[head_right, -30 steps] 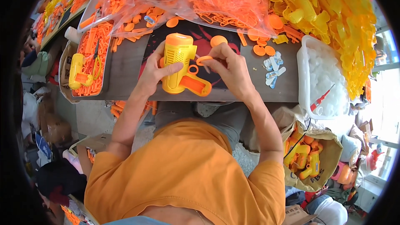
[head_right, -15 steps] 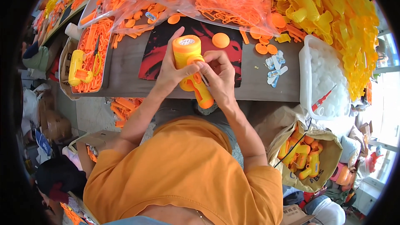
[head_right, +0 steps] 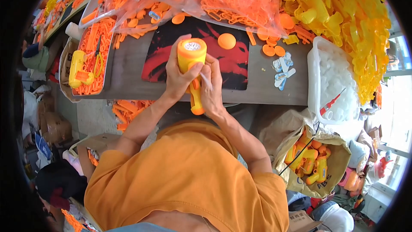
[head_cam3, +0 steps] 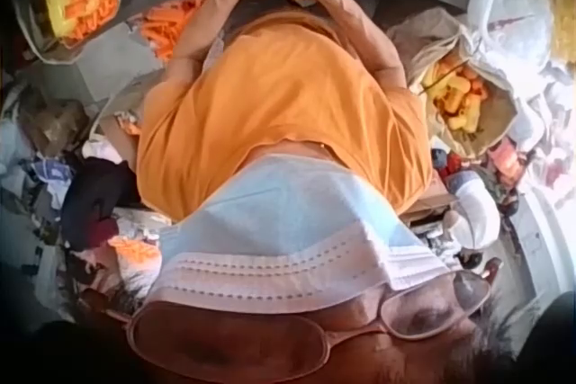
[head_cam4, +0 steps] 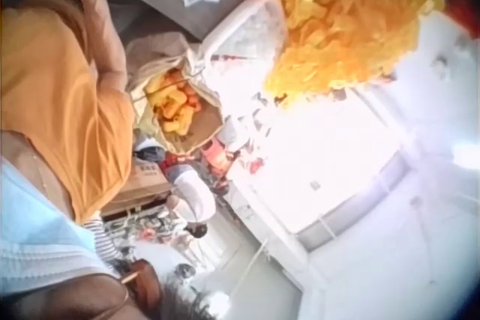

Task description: Assembling and applying stickers to plastic toy guns.

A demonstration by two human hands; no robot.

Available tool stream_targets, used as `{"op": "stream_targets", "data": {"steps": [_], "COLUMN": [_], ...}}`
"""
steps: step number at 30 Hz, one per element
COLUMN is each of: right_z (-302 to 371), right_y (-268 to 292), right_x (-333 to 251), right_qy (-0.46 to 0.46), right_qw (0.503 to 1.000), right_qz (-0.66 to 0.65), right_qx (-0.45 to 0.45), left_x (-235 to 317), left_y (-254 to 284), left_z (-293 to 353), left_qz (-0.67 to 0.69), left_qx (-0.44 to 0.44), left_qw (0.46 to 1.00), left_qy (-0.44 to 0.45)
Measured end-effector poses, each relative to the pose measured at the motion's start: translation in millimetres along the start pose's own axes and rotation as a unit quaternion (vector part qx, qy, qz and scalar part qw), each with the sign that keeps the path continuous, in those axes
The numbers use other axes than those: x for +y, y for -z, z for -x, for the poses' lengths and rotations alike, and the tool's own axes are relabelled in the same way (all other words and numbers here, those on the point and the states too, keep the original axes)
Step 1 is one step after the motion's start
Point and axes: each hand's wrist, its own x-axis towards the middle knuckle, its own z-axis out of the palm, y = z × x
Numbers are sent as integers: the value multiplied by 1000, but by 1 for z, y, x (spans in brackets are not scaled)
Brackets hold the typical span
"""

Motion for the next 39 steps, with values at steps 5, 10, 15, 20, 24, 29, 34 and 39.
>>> {"op": "stream_targets", "data": {"steps": [5,10,15,20,24,29,34,39], "right_z": [-36,-122,-193,-200,-171,-95,-64,-62], "right_y": [24,63,61,63,56,55,37,37], "right_x": [-10,-22,16,24,-14,-45,-43,-41], "right_qy": [-95,133,238,241,153,-5,68,73], "right_qw": [991,869,672,532,760,929,868,856], "right_qz": [67,474,701,810,632,349,488,511], "right_qx": [-73,39,-20,-53,9,-123,-60,-31], "left_x": [-2,7,-4,0,-12,-26,-34,-41], "left_y": [27,29,29,93,94,62,40,42], "left_z": [-27,-43,-23,-1,1,-9,-14,-15], "left_qz": [-132,-441,-409,-286,-219,-162,-147,-102], "left_qx": [-87,-305,-291,-229,-210,-208,-196,-210], "left_qw": [987,842,841,930,952,963,969,971], "left_qy": [16,-67,-202,35,29,51,22,42]}}
